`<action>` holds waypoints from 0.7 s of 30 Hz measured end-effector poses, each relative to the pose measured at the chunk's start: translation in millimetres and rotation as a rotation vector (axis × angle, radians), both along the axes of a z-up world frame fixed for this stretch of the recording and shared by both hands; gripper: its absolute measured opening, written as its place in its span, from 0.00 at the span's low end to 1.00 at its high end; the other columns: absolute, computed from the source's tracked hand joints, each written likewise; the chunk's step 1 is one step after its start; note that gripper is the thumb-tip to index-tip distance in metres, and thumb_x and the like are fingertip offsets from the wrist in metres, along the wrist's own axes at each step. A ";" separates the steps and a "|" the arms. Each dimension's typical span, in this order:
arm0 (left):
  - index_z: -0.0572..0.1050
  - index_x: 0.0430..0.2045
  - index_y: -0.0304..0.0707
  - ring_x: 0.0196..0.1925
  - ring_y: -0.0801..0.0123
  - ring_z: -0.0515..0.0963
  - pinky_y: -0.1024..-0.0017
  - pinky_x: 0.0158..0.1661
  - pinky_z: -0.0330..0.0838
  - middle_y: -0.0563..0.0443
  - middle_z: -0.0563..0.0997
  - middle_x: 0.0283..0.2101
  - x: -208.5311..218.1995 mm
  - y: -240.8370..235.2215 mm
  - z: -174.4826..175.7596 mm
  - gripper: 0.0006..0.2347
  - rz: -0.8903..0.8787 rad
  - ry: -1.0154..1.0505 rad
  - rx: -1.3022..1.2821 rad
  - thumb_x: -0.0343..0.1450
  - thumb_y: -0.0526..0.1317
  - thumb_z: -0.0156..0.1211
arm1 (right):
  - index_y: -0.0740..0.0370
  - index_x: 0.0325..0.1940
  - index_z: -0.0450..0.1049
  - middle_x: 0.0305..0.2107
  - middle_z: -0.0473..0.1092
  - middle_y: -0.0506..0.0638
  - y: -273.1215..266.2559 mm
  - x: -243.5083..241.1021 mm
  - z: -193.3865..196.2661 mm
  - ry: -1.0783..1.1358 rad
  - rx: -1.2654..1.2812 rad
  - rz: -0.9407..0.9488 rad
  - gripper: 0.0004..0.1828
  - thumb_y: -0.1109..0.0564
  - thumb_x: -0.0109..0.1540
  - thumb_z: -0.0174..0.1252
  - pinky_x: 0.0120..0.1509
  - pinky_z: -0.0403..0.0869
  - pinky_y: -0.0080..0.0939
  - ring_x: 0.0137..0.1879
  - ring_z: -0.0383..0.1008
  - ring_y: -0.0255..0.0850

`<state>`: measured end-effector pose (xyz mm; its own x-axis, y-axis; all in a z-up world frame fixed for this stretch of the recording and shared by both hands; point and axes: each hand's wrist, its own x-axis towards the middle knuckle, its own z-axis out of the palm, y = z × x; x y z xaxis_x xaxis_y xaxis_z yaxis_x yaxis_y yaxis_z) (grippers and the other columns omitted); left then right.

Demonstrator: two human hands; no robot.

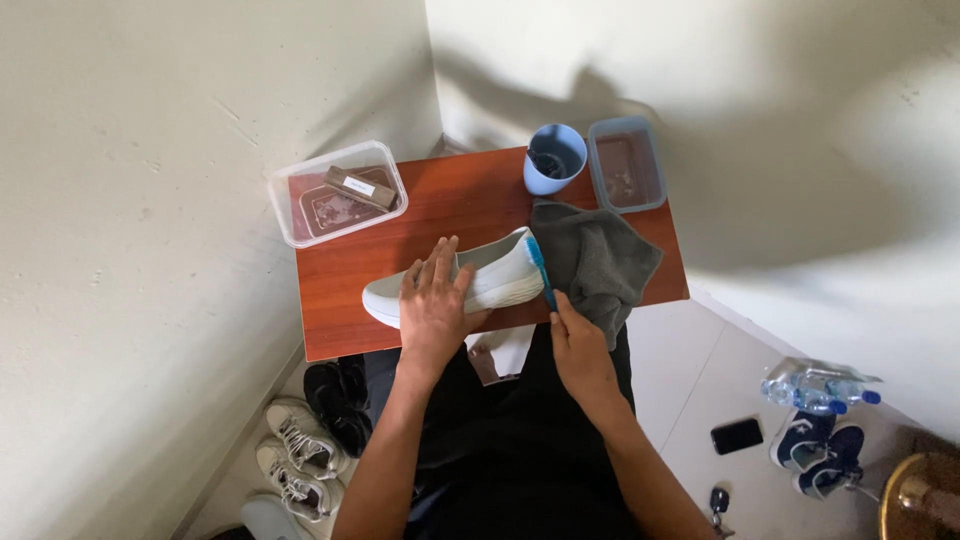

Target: The person cleans a white slip-on shoe using a blue toothbrush and a gray cloth. They scrub the shoe's surface and wipe it with the cloth while holding it on a wooden table.

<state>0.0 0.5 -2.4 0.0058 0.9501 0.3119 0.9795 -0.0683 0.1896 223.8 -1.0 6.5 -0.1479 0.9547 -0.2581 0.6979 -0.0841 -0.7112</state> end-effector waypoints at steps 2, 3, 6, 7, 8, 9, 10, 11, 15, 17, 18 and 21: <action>0.73 0.42 0.47 0.67 0.56 0.71 0.51 0.59 0.67 0.44 0.70 0.64 0.6 0.6 -0.5 0.31 0.004 -0.001 -0.017 0.49 0.55 0.81 | 0.60 0.73 0.64 0.59 0.70 0.64 -7.5 -8.5 -2.5 0.007 -0.014 0.066 0.25 0.55 0.71 0.45 0.65 0.72 0.50 0.62 0.73 0.53; 0.74 0.42 0.48 0.67 0.57 0.71 0.51 0.60 0.66 0.45 0.69 0.64 1.3 0.3 -0.8 0.30 0.014 -0.002 -0.030 0.50 0.55 0.80 | 0.62 0.73 0.63 0.59 0.69 0.68 -10.8 -12.4 -3.5 0.015 -0.023 0.138 0.26 0.60 0.69 0.47 0.67 0.72 0.55 0.63 0.72 0.58; 0.75 0.41 0.48 0.66 0.56 0.72 0.51 0.59 0.67 0.44 0.70 0.63 2.1 -1.5 13.0 0.28 0.010 0.001 -0.051 0.51 0.54 0.81 | 0.57 0.72 0.65 0.61 0.69 0.57 -24.1 -23.1 -8.7 0.105 -0.083 0.183 0.25 0.50 0.72 0.43 0.67 0.72 0.44 0.63 0.73 0.46; 0.75 0.41 0.48 0.66 0.56 0.72 0.51 0.59 0.67 0.44 0.70 0.63 1.6 -2.4 11.2 0.28 0.011 0.001 -0.054 0.51 0.54 0.81 | 0.57 0.72 0.65 0.61 0.69 0.57 -21.6 -20.8 -2.4 0.105 -0.086 0.183 0.25 0.50 0.72 0.43 0.67 0.72 0.44 0.63 0.73 0.46; 0.75 0.41 0.47 0.67 0.56 0.71 0.50 0.59 0.67 0.44 0.69 0.64 1.0 -2.5 9.3 0.29 0.001 -0.004 -0.054 0.50 0.54 0.81 | 0.59 0.72 0.65 0.59 0.70 0.61 -18.3 -18.6 3.9 0.075 -0.064 0.159 0.24 0.53 0.71 0.44 0.66 0.72 0.49 0.63 0.73 0.51; 0.74 0.42 0.47 0.68 0.56 0.69 0.50 0.60 0.66 0.44 0.69 0.65 0.3 -2.8 7.4 0.30 -0.009 -0.009 -0.054 0.49 0.53 0.81 | 0.61 0.71 0.66 0.57 0.71 0.65 -15.0 -16.5 10.2 0.045 -0.043 0.135 0.24 0.55 0.70 0.46 0.66 0.73 0.53 0.62 0.73 0.56; 0.74 0.42 0.47 0.68 0.56 0.69 0.50 0.60 0.66 0.44 0.69 0.65 0.2 -2.2 5.8 0.30 -0.008 -0.010 -0.056 0.49 0.53 0.81 | 0.61 0.71 0.66 0.57 0.71 0.65 -11.0 -11.1 7.7 0.044 -0.045 0.137 0.24 0.55 0.70 0.46 0.66 0.73 0.53 0.62 0.73 0.56; 0.74 0.42 0.47 0.68 0.56 0.69 0.50 0.60 0.66 0.44 0.69 0.65 0.0 -1.8 4.1 0.31 -0.004 0.003 -0.047 0.49 0.54 0.81 | 0.62 0.72 0.64 0.59 0.70 0.64 -7.1 -5.8 5.2 0.045 -0.028 0.071 0.25 0.54 0.72 0.43 0.67 0.72 0.51 0.63 0.72 0.53; 0.74 0.44 0.48 0.68 0.57 0.69 0.50 0.60 0.66 0.45 0.68 0.65 -0.1 -1.2 1.9 0.31 0.007 -0.006 -0.062 0.50 0.54 0.80 | 0.63 0.74 0.60 0.62 0.68 0.61 -2.9 2.6 2.4 0.058 -0.018 0.033 0.26 0.51 0.74 0.40 0.67 0.71 0.45 0.64 0.72 0.48; 0.74 0.44 0.48 0.68 0.58 0.69 0.50 0.60 0.66 0.45 0.68 0.65 0.2 -0.7 0.7 0.31 0.009 -0.003 -0.058 0.49 0.55 0.80 | 0.64 0.73 0.62 0.58 0.70 0.64 -10.4 -9.5 9.7 0.031 -0.010 0.102 0.25 0.52 0.72 0.42 0.64 0.73 0.49 0.62 0.73 0.52; 0.74 0.43 0.48 0.68 0.58 0.70 0.50 0.60 0.66 0.45 0.69 0.64 0.2 -0.4 0.0 0.31 0.009 0.001 -0.052 0.49 0.55 0.81 | 0.64 0.72 0.64 0.55 0.72 0.68 -14.4 -15.6 13.0 0.006 0.000 0.169 0.25 0.54 0.71 0.45 0.62 0.74 0.54 0.60 0.74 0.57; 0.75 0.43 0.49 0.67 0.57 0.71 0.50 0.60 0.66 0.44 0.70 0.63 0.8 -1.6 8.2 0.29 0.010 -0.012 -0.082 0.51 0.54 0.81 | 0.60 0.72 0.65 0.58 0.71 0.61 -29.1 -15.2 -16.6 0.131 -0.038 0.174 0.24 0.52 0.72 0.46 0.64 0.74 0.47 0.59 0.76 0.50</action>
